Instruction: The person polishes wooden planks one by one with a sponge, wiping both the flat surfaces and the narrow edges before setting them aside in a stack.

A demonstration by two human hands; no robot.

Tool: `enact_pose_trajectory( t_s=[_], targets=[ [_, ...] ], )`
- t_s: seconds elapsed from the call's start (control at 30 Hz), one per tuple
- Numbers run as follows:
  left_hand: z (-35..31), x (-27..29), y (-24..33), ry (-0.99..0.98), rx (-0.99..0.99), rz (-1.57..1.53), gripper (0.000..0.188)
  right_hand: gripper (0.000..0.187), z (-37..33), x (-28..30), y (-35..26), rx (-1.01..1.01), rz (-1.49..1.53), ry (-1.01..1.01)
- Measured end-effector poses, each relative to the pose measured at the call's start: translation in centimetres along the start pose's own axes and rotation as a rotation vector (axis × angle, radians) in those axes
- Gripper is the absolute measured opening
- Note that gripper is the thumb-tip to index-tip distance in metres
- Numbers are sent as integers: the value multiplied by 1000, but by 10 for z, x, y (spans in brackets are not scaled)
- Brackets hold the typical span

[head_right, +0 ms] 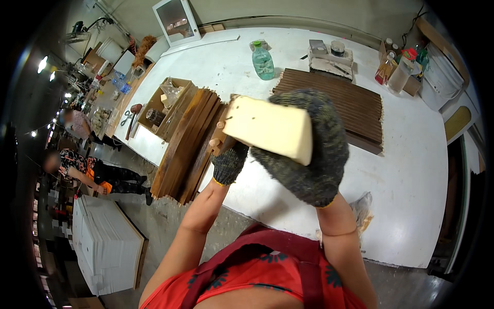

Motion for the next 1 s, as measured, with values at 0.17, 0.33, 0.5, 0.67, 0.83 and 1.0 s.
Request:
enact_pose_trajectory(
  t_s=[0.17, 0.33, 0.5, 0.67, 0.83, 1.0],
  targets=[
    [-7, 10, -24, 41, 77, -165, 60, 71, -28, -29, 13, -103, -273, -305],
    [-14, 42, -34, 107, 195, 494, 40, 67, -51, -64, -9, -128, 33, -629],
    [-9, 53, -4, 68, 91, 894, 28, 66, -74, -58, 13, -169, -121, -576],
    [3, 63, 10, -42, -73, 808, 41, 67, -54, -12, 37, -346, 284, -163],
    [20, 65, 12, -38, -10, 497, 70, 65, -54, 4, 56, -530, 347, 13],
    [29, 50, 36, -51, -89, 740, 52, 68, -51, 6, 60, -554, 365, 113]
  ],
)
Point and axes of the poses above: each hand's wrist, its own z-axis towards the middle knuckle, its own x-axis out of the back of the hand, y = z × x, the point moved 10 cm from there along z, towards the middle knuckle, and after that the axes turned 10 degrees about -x, right-handed, at the moved point
